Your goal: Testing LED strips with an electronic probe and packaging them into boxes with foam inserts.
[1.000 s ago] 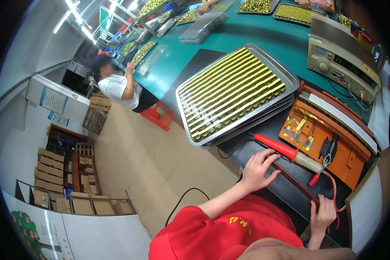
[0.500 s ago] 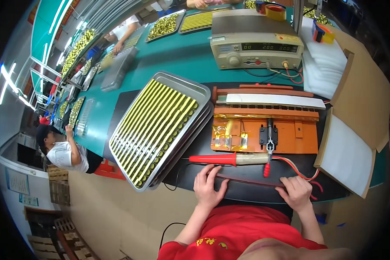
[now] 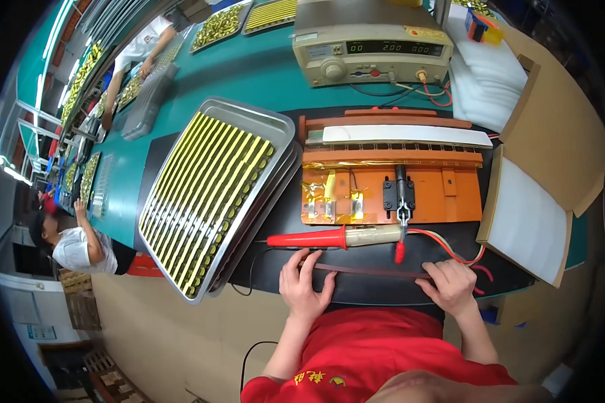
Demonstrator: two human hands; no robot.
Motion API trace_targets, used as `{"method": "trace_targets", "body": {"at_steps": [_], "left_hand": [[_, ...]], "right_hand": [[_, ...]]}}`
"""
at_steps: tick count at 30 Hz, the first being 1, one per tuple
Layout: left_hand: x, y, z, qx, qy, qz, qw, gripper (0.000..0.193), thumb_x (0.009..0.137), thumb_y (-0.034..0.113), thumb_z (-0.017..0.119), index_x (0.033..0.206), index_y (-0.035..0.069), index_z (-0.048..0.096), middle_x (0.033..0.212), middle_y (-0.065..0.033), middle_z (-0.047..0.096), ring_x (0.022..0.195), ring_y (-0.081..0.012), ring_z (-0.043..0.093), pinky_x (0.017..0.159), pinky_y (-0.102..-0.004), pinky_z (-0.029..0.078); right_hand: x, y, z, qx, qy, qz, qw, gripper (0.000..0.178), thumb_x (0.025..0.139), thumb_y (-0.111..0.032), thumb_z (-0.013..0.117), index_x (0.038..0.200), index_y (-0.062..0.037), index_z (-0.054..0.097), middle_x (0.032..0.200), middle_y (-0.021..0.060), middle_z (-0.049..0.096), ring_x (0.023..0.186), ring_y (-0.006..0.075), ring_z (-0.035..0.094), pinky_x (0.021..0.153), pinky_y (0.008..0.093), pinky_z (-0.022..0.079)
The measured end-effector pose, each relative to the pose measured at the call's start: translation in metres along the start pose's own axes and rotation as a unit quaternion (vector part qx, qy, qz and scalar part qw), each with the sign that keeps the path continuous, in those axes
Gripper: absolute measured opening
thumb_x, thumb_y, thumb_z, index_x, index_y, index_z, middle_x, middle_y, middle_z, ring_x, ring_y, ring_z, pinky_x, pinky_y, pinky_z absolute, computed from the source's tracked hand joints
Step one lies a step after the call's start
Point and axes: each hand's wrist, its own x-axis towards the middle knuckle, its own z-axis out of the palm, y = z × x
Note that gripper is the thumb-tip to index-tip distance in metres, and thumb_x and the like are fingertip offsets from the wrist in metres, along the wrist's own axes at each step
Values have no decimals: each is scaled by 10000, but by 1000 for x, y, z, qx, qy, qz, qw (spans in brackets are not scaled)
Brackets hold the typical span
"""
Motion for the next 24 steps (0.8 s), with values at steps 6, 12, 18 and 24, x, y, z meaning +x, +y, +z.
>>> {"method": "trace_targets", "body": {"at_steps": [6, 12, 18, 24], "left_hand": [[-2, -1, -1, 8, 12, -3, 1000, 456, 730, 236, 769, 1149, 108, 642, 1172, -95, 584, 970, -270, 592, 819, -374, 476], [0, -2, 0, 6, 11, 2, 1000, 460, 727, 239, 770, 1147, 103, 642, 1166, -94, 584, 962, -268, 591, 816, -376, 472], [-1, 0, -3, 1, 3, -6, 1000, 470, 711, 187, 766, 1151, 93, 630, 1172, -133, 568, 1008, -316, 585, 842, -394, 473], [-2, -2, -1, 10, 12, 1, 1000, 470, 730, 232, 771, 1161, 106, 633, 1173, -104, 578, 977, -283, 593, 829, -383, 472]], "right_hand": [[-3, -2, 2, 21, 5, 7, 1000, 337, 650, -253, 801, 907, -79, 670, 736, 46, 608, 644, 232, 592, 546, 345, 465], [-1, -2, 1, 12, 5, 6, 1000, 327, 655, -260, 797, 897, -79, 672, 730, 47, 605, 640, 231, 593, 541, 347, 463], [0, -2, 2, 17, 13, 7, 1000, 313, 663, -258, 792, 890, -79, 673, 733, 49, 609, 637, 233, 594, 542, 347, 465], [-3, -2, 2, 14, 12, 7, 1000, 311, 668, -260, 790, 892, -79, 676, 743, 50, 615, 643, 232, 597, 549, 345, 470]]}}
